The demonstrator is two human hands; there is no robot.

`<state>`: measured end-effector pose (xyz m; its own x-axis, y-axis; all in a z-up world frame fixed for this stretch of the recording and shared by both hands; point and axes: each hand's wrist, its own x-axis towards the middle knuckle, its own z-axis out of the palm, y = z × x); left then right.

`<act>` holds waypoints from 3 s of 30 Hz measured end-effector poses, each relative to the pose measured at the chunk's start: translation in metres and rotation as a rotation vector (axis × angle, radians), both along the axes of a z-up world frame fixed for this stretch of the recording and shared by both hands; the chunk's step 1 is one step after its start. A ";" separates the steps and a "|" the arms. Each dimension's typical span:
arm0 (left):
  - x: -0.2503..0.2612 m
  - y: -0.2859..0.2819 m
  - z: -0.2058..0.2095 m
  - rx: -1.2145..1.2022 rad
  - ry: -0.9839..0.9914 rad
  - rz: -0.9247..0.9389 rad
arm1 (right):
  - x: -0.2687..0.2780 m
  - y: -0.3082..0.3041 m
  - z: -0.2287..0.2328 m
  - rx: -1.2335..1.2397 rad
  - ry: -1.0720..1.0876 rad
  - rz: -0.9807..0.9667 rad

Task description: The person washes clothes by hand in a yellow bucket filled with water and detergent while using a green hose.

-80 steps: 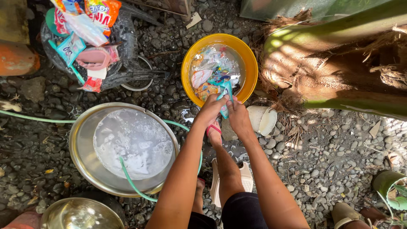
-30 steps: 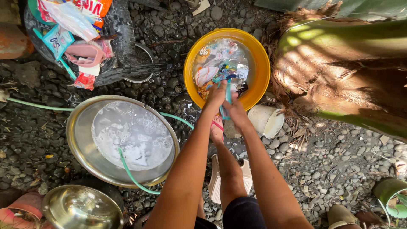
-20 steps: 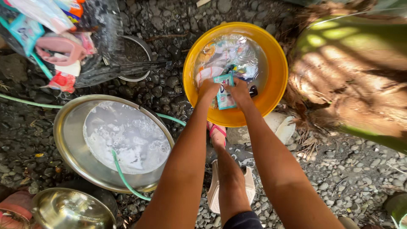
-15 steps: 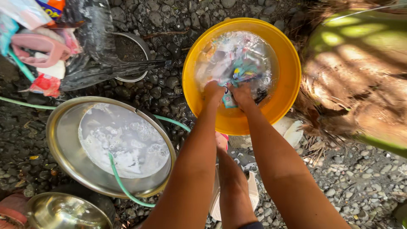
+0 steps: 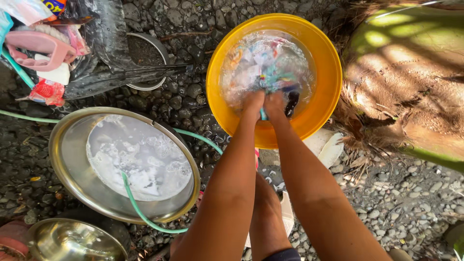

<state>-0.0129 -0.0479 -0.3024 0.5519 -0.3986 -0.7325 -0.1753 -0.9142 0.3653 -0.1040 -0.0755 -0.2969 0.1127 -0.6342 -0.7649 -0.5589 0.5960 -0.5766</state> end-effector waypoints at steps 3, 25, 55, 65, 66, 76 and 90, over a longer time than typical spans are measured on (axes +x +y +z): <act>0.007 -0.006 0.006 -0.022 -0.002 0.045 | -0.001 -0.017 0.016 0.324 0.018 0.353; 0.022 0.021 0.046 -0.269 0.032 0.002 | -0.006 0.013 0.111 0.140 -0.326 -0.074; -0.009 0.126 0.257 -0.551 -0.035 -0.166 | 0.012 0.076 0.337 0.277 -0.665 -0.499; 0.019 0.140 0.236 -0.357 0.493 0.261 | 0.006 0.097 0.247 0.348 -0.626 -0.370; 0.014 0.142 0.228 -0.309 0.480 0.283 | 0.006 0.098 0.246 0.401 -0.645 -0.405; -0.034 0.158 0.207 -0.484 -0.155 -0.098 | 0.003 0.053 0.228 0.158 -0.549 -0.589; 0.063 0.132 0.290 -0.520 1.167 0.423 | -0.005 0.053 0.291 0.398 -0.647 -0.203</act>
